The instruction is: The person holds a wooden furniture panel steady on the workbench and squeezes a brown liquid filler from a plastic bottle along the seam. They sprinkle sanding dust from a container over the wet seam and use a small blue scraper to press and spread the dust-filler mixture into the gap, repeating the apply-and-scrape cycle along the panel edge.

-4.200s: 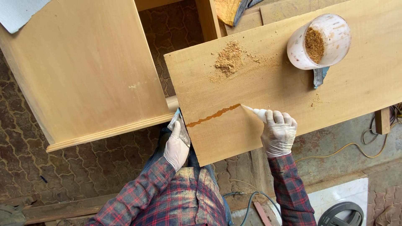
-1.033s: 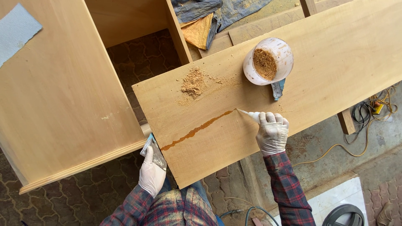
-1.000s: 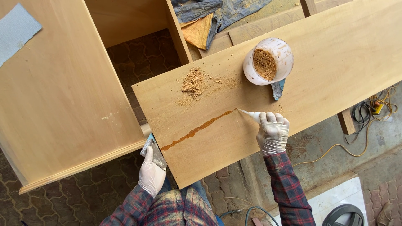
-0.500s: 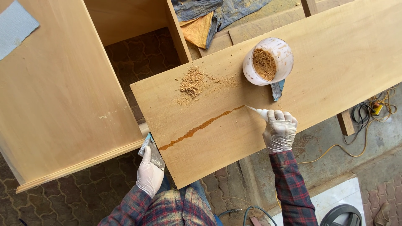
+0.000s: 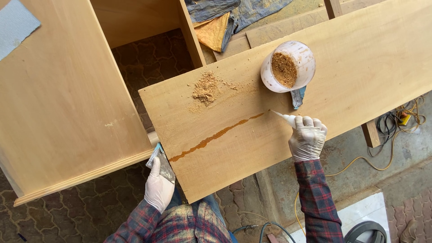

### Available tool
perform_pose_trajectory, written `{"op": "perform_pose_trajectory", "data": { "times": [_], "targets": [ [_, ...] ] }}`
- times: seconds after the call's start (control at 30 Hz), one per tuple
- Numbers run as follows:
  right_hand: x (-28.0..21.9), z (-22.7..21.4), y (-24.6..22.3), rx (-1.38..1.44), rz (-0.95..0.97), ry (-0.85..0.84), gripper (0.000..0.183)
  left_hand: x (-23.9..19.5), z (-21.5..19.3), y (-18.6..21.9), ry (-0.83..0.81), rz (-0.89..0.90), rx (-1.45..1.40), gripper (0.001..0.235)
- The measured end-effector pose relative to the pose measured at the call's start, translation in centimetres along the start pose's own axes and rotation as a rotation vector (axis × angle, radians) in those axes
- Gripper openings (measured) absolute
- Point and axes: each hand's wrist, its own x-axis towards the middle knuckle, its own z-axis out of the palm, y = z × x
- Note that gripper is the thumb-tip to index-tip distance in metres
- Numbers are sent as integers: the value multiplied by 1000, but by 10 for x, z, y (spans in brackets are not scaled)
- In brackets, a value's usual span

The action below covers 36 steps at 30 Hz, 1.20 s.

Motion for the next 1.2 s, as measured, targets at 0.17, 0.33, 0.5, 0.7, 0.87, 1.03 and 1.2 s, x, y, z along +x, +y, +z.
{"op": "perform_pose_trajectory", "data": {
  "times": [0.17,0.33,0.5,0.7,0.87,1.03,1.2],
  "targets": [
    [5,-5,0,-46,-4,44,26,-3,4,2,-7,5,10,53],
    [0,-5,-2,-65,8,27,28,-3,6,1,-14,8,35,55],
    [0,-10,-21,-3,-32,38,30,-4,5,2,-25,-2,12,53],
    [-1,-13,-42,42,-100,13,31,1,-3,-1,-27,-2,-15,50],
    [0,-14,-53,63,-149,20,38,-2,2,2,-49,-17,-19,52],
    [-1,-13,-50,79,-145,-14,41,-5,6,2,-71,-20,-11,55],
    [-1,-10,-38,45,-107,7,31,1,-3,-1,-16,3,8,53]
  ]
}}
